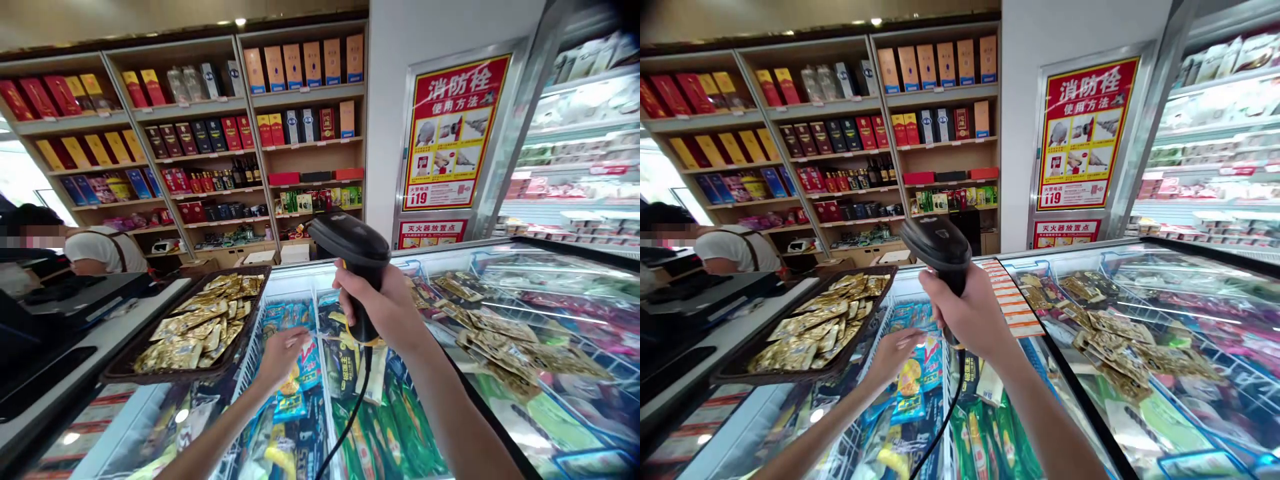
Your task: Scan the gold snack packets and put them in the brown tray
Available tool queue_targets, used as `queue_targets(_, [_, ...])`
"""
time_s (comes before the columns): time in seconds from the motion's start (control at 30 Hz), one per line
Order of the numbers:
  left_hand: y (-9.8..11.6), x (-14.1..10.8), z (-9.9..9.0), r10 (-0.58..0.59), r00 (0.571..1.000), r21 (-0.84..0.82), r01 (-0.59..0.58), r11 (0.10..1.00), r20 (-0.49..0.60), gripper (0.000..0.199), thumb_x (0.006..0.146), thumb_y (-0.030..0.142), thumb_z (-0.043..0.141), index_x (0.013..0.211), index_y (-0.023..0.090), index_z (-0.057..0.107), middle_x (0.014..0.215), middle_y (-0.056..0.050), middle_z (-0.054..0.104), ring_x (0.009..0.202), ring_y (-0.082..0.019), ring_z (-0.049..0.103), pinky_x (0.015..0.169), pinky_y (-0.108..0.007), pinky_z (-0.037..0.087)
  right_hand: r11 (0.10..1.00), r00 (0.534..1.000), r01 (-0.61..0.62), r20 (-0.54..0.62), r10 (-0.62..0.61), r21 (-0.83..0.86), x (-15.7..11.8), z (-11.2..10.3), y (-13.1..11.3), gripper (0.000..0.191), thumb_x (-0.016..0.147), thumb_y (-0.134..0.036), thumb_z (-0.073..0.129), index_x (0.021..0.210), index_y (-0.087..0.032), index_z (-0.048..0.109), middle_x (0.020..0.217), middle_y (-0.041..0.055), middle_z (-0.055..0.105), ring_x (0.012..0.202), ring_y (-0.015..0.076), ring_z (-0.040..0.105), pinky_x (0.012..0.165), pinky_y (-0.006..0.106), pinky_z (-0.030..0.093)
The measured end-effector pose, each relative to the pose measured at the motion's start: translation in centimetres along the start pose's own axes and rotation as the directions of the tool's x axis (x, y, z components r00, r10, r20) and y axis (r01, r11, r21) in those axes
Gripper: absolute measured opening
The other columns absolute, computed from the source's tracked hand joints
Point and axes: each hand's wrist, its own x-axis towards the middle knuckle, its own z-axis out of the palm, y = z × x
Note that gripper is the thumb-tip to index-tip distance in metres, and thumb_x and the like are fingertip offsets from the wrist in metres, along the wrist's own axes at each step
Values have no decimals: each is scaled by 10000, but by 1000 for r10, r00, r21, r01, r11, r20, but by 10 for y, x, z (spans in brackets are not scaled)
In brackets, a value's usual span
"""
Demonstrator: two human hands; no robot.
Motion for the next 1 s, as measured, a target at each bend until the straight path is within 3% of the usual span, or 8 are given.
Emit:
queue_targets(0.07, [-15, -29, -47, -50, 999, -59, 50, 997, -2, 465, 834, 599, 624, 1009, 210, 809, 1061, -117, 795, 1004, -336, 753, 841, -431, 603, 993, 1000, -1, -31, -3, -122, -2, 11, 0, 263, 898, -468, 687, 876, -217, 612, 530, -37, 568, 459, 159, 545, 485, 293, 458])
queue_targets(0.13, [-27, -50, -84, -78, 991, 2, 78, 997, -113, 444, 769, 612, 667, 917, 216, 801, 967, -107, 804, 936, -343, 761, 850, -435, 594, 978, 1000, -7, -17, 3, -207, -4, 23, 1, 270, 885, -466, 692, 853, -216, 595, 513, -42, 565, 433, 157, 544, 473, 290, 455])
queue_targets(0.23, [-30, -70, -111, -68, 973, 123, 97, 988, -220, 292, 669, 518, 717, 739, 235, 734, 821, -78, 792, 889, -343, 757, 858, -428, 579, 967, 999, -27, 18, 33, -252, -18, 39, 3, 265, 891, -460, 663, 824, -220, 575, 499, -45, 565, 404, 149, 533, 447, 275, 443])
queue_targets(0.33, [-18, -80, -116, -73, 957, 56, 92, 994, -281, 307, 636, 440, 744, 855, 227, 715, 764, -46, 769, 793, -301, 750, 809, -417, 586, 939, 991, -96, 54, 120, -329, -42, 52, 3, 261, 892, -456, 655, 815, -223, 566, 489, -51, 563, 393, 142, 528, 442, 266, 432])
queue_targets(0.43, [5, -84, -119, -124, 947, -220, 58, 974, -297, 505, 585, 418, 829, 1018, 182, 720, 766, -47, 755, 785, -280, 744, 775, -411, 605, 914, 982, -148, 50, 180, -379, -67, 64, -3, 228, 889, -430, 651, 830, -226, 568, 490, -60, 555, 393, 145, 531, 441, 269, 429])
queue_targets(0.6, [45, -85, -129, -161, 928, -573, -65, 817, -335, 534, 477, 431, 933, 850, 101, 741, 762, -45, 719, 768, -225, 715, 857, -446, 631, 947, 989, -148, -14, 150, -285, -91, 80, -26, 237, 894, -435, 661, 835, -227, 564, 495, -59, 547, 406, 147, 514, 426, 272, 434])
queue_targets(0.77, [60, -87, -138, -118, 899, -620, -191, 761, -422, 470, 484, 384, 947, 788, 87, 748, 735, -24, 684, 811, -213, 707, 898, -462, 643, 949, 991, -131, -14, 133, -288, -104, 90, -39, 239, 911, -430, 658, 823, -225, 570, 495, -54, 555, 405, 142, 518, 436, 267, 432])
queue_targets(1.0, [62, -92, -144, -131, 875, -629, -224, 745, -466, 408, 505, 310, 935, 797, 89, 757, 733, -30, 706, 802, -225, 721, 874, -458, 649, 938, 989, -139, 1, 147, -318, -112, 94, -40, 258, 915, -404, 632, 751, -216, 568, 485, -46, 560, 384, 136, 520, 423, 259, 439])
